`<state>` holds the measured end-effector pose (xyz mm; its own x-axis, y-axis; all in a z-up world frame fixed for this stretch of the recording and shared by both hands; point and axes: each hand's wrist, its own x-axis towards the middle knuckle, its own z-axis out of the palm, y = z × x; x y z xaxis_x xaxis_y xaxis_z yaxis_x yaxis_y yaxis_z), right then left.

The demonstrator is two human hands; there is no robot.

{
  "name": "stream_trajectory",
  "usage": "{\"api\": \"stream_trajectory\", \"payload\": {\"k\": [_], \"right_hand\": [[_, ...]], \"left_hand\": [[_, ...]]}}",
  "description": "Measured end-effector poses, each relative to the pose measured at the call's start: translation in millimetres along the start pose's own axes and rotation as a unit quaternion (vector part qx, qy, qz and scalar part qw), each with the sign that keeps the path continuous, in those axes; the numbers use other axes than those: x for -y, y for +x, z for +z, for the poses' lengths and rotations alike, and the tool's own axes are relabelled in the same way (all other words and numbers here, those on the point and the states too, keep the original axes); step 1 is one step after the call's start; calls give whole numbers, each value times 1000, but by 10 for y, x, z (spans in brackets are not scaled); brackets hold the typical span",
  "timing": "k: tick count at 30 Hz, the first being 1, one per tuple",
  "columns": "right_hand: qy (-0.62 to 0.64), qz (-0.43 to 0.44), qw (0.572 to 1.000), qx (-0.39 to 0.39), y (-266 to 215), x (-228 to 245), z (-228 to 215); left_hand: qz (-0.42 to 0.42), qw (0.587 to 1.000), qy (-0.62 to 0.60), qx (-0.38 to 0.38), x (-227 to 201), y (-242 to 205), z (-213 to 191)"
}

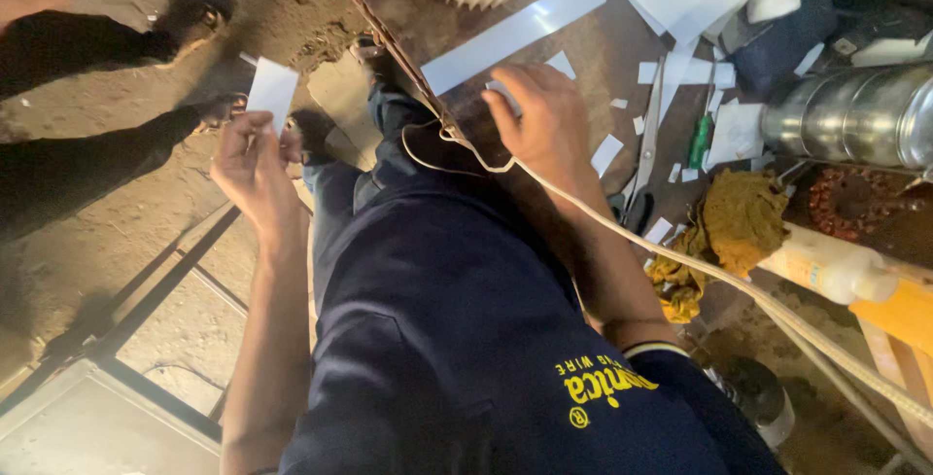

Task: The person folds small white rectangular sheets and inserts them into the slots of a cylindrical motor stator. They use shears to trim the sheets to size and repeatedly place them into the stator slots.

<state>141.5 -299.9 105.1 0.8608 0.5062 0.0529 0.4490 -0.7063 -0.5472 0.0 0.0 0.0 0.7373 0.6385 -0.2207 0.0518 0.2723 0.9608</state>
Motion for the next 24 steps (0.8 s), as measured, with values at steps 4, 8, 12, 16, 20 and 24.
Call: {"api": "stream_trajectory", "payload": {"k": [4,8,12,16,20,24], "right_hand": [[-135,-96,986,-11,373,288,402],[-177,-94,980,-3,401,500,548],[31,-68,996,-48,446,769,454],[284,-53,956,43,245,1211,322],[463,-3,878,123,208,1445,240],[455,12,874,173,210,1431,184]], "left_hand": [[26,998,27,-59,-134,-132,-66],[33,998,-11,-57,-179,-241,33],[77,992,103,-4,-468,-299,219],[225,946,223,64,-1040,-414,305],[253,934,205,145,-1465,-494,277],[204,946,200,150,-1537,-594,270]]}}
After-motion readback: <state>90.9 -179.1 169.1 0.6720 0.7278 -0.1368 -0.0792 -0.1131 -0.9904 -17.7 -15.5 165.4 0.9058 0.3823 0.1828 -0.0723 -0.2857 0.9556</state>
